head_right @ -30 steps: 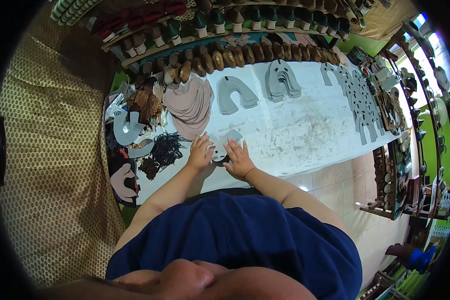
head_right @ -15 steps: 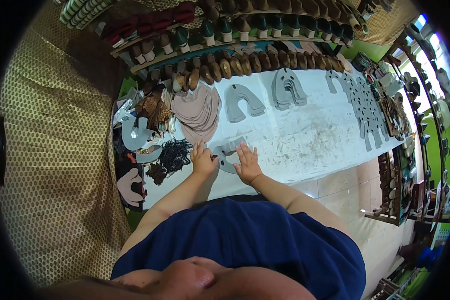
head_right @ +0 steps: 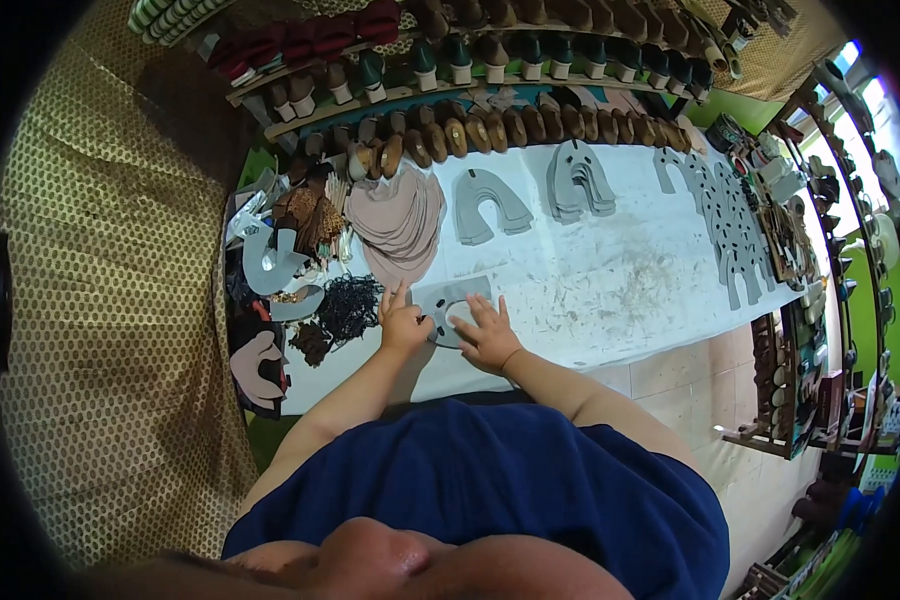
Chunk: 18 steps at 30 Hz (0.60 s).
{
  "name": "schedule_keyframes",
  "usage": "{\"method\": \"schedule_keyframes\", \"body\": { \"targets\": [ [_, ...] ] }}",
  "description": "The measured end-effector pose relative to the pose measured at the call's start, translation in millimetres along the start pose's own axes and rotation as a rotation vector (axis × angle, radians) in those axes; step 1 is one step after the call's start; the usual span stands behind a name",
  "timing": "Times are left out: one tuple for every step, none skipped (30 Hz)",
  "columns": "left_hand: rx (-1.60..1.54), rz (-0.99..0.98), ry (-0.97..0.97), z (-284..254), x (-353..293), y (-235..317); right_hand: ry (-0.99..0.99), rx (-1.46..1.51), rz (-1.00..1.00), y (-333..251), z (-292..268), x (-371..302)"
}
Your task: Preparing and sorting shoe components on a workbench in a factory.
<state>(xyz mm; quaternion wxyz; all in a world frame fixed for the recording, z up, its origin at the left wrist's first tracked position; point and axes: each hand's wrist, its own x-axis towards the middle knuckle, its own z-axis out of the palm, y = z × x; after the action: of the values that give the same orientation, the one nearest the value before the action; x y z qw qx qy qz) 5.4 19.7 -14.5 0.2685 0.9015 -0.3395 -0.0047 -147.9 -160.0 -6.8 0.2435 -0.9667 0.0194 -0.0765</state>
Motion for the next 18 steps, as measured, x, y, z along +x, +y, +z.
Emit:
{"method": "schedule_keyframes", "body": {
  "targets": [
    [-0.008, -0.015, 0.002, 0, -2, 1, -0.106, -0.045, -0.064, -7, -9, 1],
    [-0.016, -0.028, 0.006, 1, -1, 2, -0.210, -0.091, -0.128, -9, -15, 3],
    [-0.017, -0.030, 0.005, 1, -2, 1, -0.212, -0.090, -0.127, -10, -15, 6],
    [0.015, -0.028, 0.001, -1, -2, 0, -0.275, -0.136, -0.142, -11, -15, 9],
    [0.049, -0.028, -0.003, -2, -4, -2, -0.339, -0.179, -0.158, -11, -14, 11],
    [0.050, -0.031, -0.004, -2, -6, -3, -0.341, -0.177, -0.158, -11, -14, 12],
    [0.072, -0.053, -0.027, -2, -7, -4, -0.337, -0.172, -0.155, -10, -12, 12],
    [0.095, -0.073, -0.051, -4, -7, -4, -0.332, -0.167, -0.149, -10, -12, 13],
    [0.095, -0.073, -0.053, -5, -7, -3, -0.333, -0.166, -0.148, -10, -12, 12],
    [0.139, -0.091, -0.103, -7, -8, -3, -0.338, -0.168, -0.143, -10, -14, 11],
    [0.185, -0.112, -0.149, -10, -9, -3, -0.343, -0.172, -0.144, -10, -15, 11],
    [0.186, -0.115, -0.147, -8, -12, -6, -0.344, -0.172, -0.147, -10, -14, 11],
    [0.192, -0.039, -0.080, -5, -15, -9, -0.323, -0.155, -0.124, -10, -11, 11],
    [0.197, 0.039, -0.014, -6, -16, -7, -0.301, -0.139, -0.097, -8, -9, 11],
    [0.197, 0.039, -0.014, -6, -16, -5, -0.302, -0.140, -0.097, -5, -6, 10],
    [0.217, 0.143, -0.158, -5, -17, -1, -0.260, -0.127, -0.037, -2, -2, 9],
    [0.237, 0.244, -0.302, -7, -18, 5, -0.219, -0.114, 0.019, -1, 0, 9],
    [0.263, 0.291, -0.396, -9, -21, 12, -0.221, -0.114, 0.015, 0, 1, 9]
  ]
}}
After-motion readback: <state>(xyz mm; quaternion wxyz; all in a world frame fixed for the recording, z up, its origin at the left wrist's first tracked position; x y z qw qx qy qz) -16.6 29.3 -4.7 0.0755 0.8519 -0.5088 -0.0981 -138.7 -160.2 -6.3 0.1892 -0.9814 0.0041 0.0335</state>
